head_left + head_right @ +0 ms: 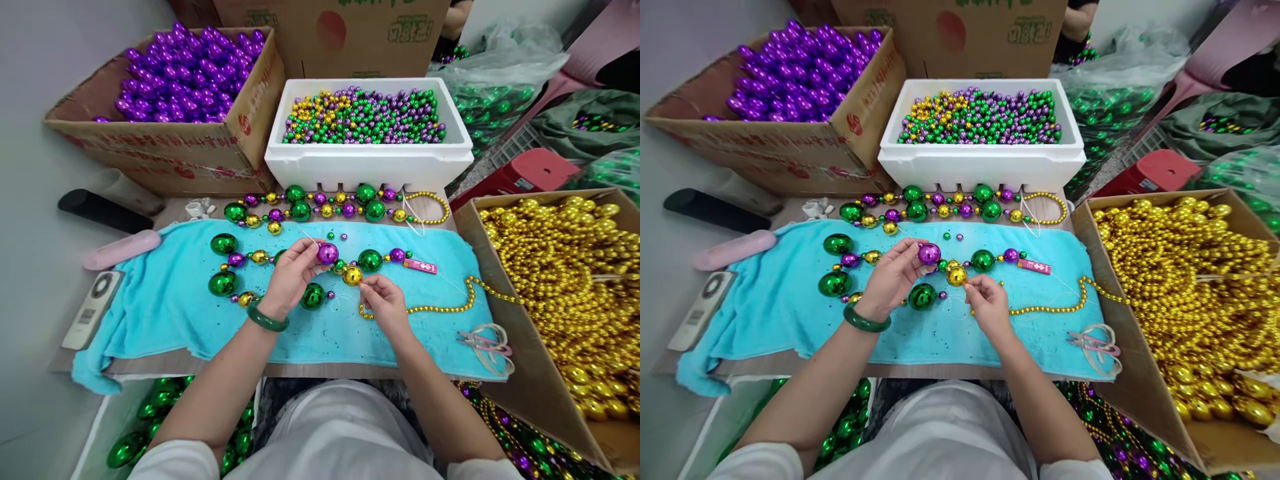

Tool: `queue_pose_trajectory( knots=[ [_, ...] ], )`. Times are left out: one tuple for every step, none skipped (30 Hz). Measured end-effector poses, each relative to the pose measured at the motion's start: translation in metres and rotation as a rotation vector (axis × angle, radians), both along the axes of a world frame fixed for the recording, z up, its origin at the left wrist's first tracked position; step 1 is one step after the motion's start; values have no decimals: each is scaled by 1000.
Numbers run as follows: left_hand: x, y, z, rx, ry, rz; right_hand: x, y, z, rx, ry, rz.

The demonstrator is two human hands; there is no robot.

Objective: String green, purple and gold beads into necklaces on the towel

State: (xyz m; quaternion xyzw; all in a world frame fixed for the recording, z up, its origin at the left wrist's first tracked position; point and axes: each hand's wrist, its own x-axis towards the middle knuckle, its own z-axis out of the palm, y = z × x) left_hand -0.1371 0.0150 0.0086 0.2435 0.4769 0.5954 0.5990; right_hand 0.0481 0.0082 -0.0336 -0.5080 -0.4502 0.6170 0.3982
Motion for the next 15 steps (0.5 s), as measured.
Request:
queue_pose_trajectory(
  knots=[
    [-1,1,0,-1,20,10,1,1,-2,5,-12,2],
    [-1,1,-1,0,42,19,2,1,-3,8,-28,9],
    [-1,1,-1,2,63,24,4,1,-5,6,-46,20],
    [0,1,-2,6,82,26,5,1,-7,-1,-62,34],
    [1,2,-3,9,101,25,7,1,-9,-12,-75,49],
    [3,2,-3,10,119,23,9,1,-10,-26,-84,62],
    [5,2,-3,10,140,19,11,1,-11,-41,-90,74],
    [6,3,-3,8,165,14,13,1,-11,-55,-91,83],
    [6,4,-1,8,201,1,15,1,-10,-67,-87,90],
    [6,5,1,11,252,-27,18,1,-9,-77,-77,95],
    [4,8,4,19,322,-68,20,2,-8,-84,-60,100],
    [0,11,8,34,414,-114,23,3,-7,-88,-39,99],
    [-5,16,12,54,524,-149,26,4,-6,-92,-19,92],
    [-12,22,15,78,646,-165,30,5,-5,-94,-5,79],
    [-20,28,17,103,776,-157,33,6,-5,-96,3,60]
  ],
)
